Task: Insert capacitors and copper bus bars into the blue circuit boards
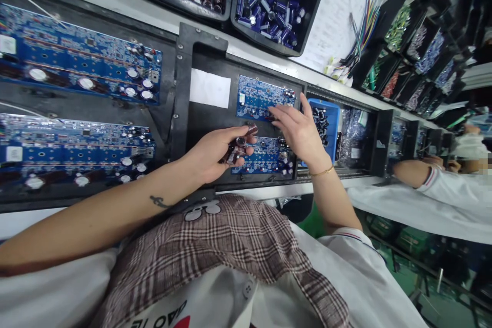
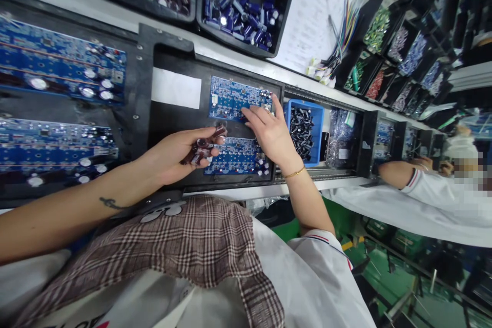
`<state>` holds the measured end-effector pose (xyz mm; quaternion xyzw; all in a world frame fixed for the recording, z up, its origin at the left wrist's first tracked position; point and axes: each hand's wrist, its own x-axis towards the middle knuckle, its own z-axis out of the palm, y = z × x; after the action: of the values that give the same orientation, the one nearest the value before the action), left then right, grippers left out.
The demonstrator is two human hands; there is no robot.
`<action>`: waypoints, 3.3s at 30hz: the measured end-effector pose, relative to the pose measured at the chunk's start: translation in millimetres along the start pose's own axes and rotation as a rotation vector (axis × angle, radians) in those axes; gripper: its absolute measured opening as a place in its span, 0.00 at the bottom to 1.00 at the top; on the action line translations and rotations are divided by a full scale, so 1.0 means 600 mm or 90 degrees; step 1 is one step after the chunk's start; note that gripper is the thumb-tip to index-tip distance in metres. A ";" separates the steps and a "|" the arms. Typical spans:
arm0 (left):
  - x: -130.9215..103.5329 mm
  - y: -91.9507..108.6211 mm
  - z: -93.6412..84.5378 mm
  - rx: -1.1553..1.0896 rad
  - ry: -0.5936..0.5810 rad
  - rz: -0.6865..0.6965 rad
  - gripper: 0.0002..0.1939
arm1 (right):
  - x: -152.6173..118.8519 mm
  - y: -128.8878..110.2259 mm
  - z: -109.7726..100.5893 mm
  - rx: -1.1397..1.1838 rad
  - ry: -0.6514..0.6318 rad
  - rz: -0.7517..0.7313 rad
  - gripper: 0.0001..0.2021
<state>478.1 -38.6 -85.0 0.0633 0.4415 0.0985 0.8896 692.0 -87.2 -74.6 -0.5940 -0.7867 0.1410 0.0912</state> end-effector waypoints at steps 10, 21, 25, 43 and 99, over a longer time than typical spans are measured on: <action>-0.006 0.000 -0.001 -0.008 -0.016 -0.026 0.08 | 0.041 -0.023 0.027 -0.053 0.010 0.066 0.13; -0.006 -0.001 -0.008 -0.001 -0.019 0.032 0.06 | 0.044 -0.021 0.030 -0.108 -0.009 0.028 0.13; -0.008 -0.003 -0.009 0.035 -0.002 0.047 0.05 | 0.043 -0.019 0.036 -0.121 0.004 0.009 0.13; -0.021 0.002 -0.034 0.224 -0.067 0.105 0.07 | 0.048 -0.061 -0.016 0.125 -0.089 -0.077 0.16; -0.046 -0.007 -0.067 1.114 -0.002 0.235 0.16 | 0.204 -0.171 0.042 -0.066 0.159 0.156 0.21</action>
<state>430.2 -48.0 -88.8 0.7894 0.3405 -0.1317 0.4935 556.7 1.4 -67.5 -0.7022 -0.6973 0.0353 0.1392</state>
